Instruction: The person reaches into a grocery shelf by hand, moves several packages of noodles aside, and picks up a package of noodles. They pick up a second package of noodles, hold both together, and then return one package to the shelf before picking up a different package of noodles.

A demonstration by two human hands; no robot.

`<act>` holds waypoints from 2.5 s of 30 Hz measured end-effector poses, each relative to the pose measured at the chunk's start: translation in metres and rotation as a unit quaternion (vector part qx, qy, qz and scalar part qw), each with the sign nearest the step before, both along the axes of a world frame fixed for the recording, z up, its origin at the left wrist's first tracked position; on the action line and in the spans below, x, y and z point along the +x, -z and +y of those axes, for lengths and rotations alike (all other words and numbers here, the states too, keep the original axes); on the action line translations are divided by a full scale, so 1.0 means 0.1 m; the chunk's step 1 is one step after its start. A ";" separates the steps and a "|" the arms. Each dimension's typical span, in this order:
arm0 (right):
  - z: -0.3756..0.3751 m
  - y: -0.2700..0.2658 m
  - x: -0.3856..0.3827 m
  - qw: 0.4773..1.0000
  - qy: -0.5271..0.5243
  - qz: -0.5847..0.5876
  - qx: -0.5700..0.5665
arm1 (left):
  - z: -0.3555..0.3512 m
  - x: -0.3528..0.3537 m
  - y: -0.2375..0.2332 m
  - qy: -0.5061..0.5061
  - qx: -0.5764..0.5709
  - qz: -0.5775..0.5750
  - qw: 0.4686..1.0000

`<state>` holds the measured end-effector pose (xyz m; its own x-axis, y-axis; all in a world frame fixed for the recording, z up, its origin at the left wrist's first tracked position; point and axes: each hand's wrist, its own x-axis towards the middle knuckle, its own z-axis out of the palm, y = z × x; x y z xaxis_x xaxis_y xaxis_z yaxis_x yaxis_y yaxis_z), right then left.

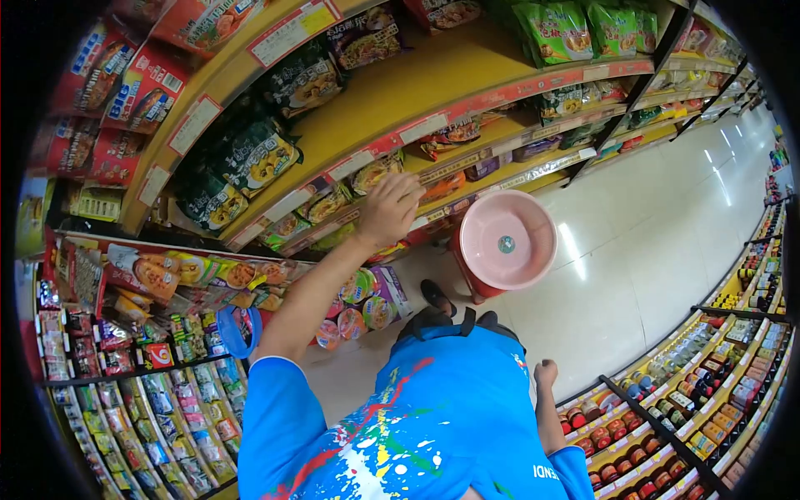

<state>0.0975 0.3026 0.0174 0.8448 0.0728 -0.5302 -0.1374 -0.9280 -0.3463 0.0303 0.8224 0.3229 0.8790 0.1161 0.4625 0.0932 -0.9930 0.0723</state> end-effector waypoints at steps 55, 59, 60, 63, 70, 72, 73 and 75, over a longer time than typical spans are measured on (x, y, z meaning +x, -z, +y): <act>-0.07 0.21 0.04 0.921 0.262 0.230 0.173 | 1.01 -0.94 1.11 -0.493 -0.029 0.047 0.868; -0.01 0.22 0.08 0.916 0.263 0.230 0.198 | 0.84 -1.10 1.16 -0.468 -0.009 0.015 0.884; 0.04 0.16 0.09 0.921 0.256 0.227 0.186 | 0.80 -1.17 1.17 -0.461 0.001 0.001 0.887; 0.08 0.19 0.13 0.927 0.243 0.228 0.173 | 0.65 -1.46 1.13 -0.505 -0.031 -0.029 0.862; 0.04 0.22 0.23 0.935 0.214 0.229 0.167 | 0.89 -2.08 1.31 -0.646 -0.072 0.028 0.760; 0.04 0.21 0.26 0.935 0.213 0.229 0.165 | 0.96 -2.19 1.33 -0.639 -0.042 0.022 0.768; 0.05 0.19 0.27 0.935 0.212 0.230 0.165 | 0.98 -2.20 1.31 -0.632 -0.067 0.005 0.772; 0.07 0.17 0.30 0.938 0.210 0.228 0.154 | 1.02 -2.22 1.29 -0.626 -0.091 -0.012 0.774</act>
